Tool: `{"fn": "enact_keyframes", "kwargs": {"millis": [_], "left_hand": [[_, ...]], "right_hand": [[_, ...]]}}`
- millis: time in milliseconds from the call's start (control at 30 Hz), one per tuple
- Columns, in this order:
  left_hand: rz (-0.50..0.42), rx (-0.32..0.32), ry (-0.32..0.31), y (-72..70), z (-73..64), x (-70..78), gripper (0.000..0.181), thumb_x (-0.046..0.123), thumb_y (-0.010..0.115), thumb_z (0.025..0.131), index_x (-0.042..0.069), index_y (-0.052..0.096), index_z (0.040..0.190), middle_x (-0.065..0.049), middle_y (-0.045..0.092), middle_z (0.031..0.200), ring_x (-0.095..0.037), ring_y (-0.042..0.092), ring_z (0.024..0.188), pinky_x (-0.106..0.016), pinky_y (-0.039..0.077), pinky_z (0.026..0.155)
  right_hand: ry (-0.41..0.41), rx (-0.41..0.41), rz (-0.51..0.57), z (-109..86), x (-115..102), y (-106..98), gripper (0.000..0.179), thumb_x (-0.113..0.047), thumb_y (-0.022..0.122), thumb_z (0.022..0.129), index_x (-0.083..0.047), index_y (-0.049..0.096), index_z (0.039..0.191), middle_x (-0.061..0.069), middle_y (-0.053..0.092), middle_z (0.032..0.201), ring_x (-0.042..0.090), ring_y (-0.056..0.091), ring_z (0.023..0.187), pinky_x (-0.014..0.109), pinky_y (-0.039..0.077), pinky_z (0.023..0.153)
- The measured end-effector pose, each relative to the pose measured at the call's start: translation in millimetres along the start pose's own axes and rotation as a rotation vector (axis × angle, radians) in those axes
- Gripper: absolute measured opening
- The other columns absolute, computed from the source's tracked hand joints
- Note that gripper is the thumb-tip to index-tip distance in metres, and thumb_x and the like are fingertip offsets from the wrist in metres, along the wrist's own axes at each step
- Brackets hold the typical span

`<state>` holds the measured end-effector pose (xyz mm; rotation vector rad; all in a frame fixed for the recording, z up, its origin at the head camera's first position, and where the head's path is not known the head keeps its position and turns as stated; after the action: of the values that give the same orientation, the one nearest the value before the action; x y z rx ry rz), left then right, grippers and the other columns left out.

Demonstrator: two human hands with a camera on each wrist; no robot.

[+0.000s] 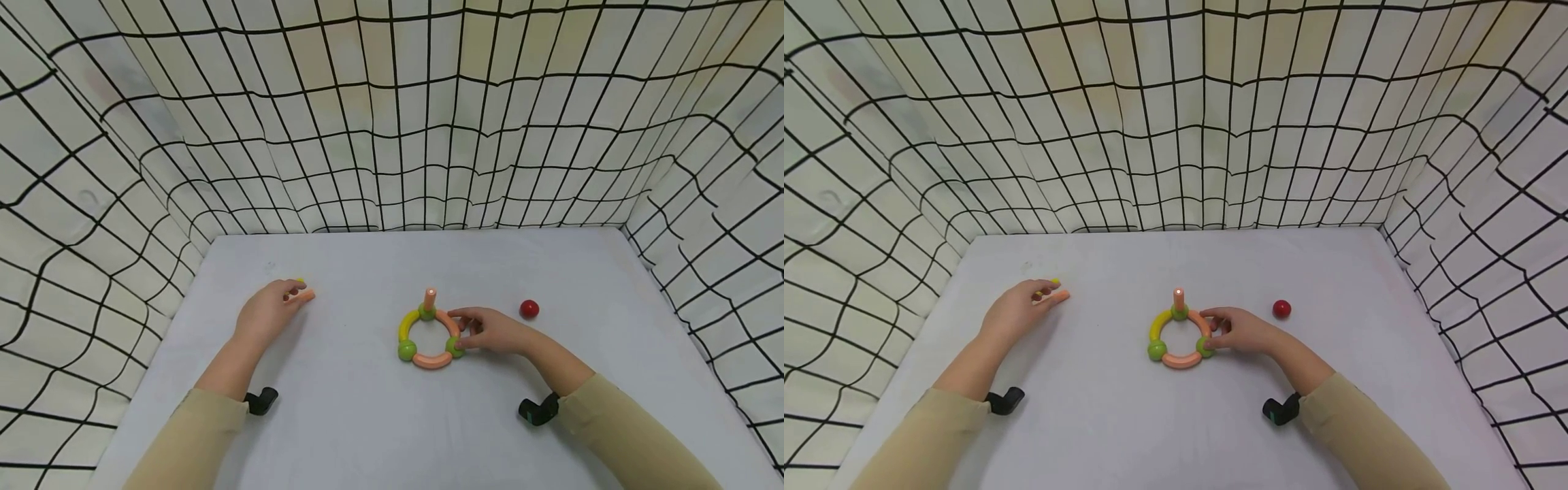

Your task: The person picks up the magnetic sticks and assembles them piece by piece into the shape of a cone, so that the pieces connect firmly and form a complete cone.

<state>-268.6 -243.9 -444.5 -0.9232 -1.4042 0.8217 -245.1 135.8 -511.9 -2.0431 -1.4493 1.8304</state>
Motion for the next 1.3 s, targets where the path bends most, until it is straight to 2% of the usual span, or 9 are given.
{"fn": "enact_keyframes", "kwargs": {"millis": [400, 600, 733, 1067, 1300], "left_hand": [[0.098, 0.006, 0.01, 6.1, 8.7, -9.8, 0.049, 0.044, 0.06, 0.098, 0.01, 0.063, 0.132, -0.016, 0.062, 0.131, -0.034, 0.062, 0.11, -0.05, 0.049, 0.085], [0.13, -0.021, -0.012, 9.0, 10.4, -9.8, 0.04, 0.031, 0.063, 0.098, 0.008, 0.064, 0.13, -0.019, 0.061, 0.132, -0.037, 0.06, 0.115, -0.051, 0.049, 0.088], [0.153, -0.046, -0.014, 10.4, 11.9, -9.3, 0.036, 0.026, 0.064, 0.098, 0.007, 0.065, 0.129, -0.019, 0.063, 0.128, -0.037, 0.061, 0.112, -0.05, 0.049, 0.086], [0.194, -0.074, 0.022, 17.3, 21.1, -8.2, 0.032, 0.027, 0.063, 0.099, 0.008, 0.068, 0.124, -0.017, 0.067, 0.118, -0.032, 0.063, 0.1, -0.048, 0.049, 0.084], [0.205, -0.086, -0.001, 19.2, 22.8, -9.5, 0.03, 0.021, 0.064, 0.098, 0.009, 0.067, 0.126, -0.019, 0.065, 0.12, -0.031, 0.061, 0.095, -0.047, 0.049, 0.082]], "right_hand": [[-0.011, -0.01, -0.007, 2.0, -2, 0, 0.066, -0.036, 0.078, 0.085, -0.013, 0.053, 0.142, -0.001, 0.059, 0.107, 0.019, 0.053, 0.087, 0.033, 0.045, 0.074], [0.01, -0.007, 0.011, 2.4, -2, 1, 0.066, -0.035, 0.079, 0.084, -0.014, 0.054, 0.141, 0.0, 0.059, 0.106, 0.018, 0.052, 0.087, 0.031, 0.045, 0.073], [0.014, -0.004, 0.018, 2.4, -3, 1, 0.066, -0.034, 0.08, 0.084, -0.014, 0.054, 0.141, 0.001, 0.059, 0.105, 0.019, 0.052, 0.087, 0.032, 0.044, 0.073], [0.023, 0.003, 0.001, -0.2, 0, 0, 0.066, -0.036, 0.079, 0.084, -0.015, 0.054, 0.141, -0.001, 0.058, 0.105, 0.018, 0.052, 0.085, 0.031, 0.044, 0.071], [0.004, 0.001, 0.001, -0.6, -1, -1, 0.066, -0.036, 0.079, 0.084, -0.015, 0.054, 0.142, -0.001, 0.059, 0.106, 0.018, 0.052, 0.086, 0.031, 0.044, 0.073]]}}
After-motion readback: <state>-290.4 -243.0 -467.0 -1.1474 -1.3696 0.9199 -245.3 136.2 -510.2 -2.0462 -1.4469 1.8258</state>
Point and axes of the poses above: each hand's wrist, its own z-axis towards the middle knuckle, its own y-axis out of the palm, x = y × z, the point moved 10 cm from there along z, towards the middle knuckle
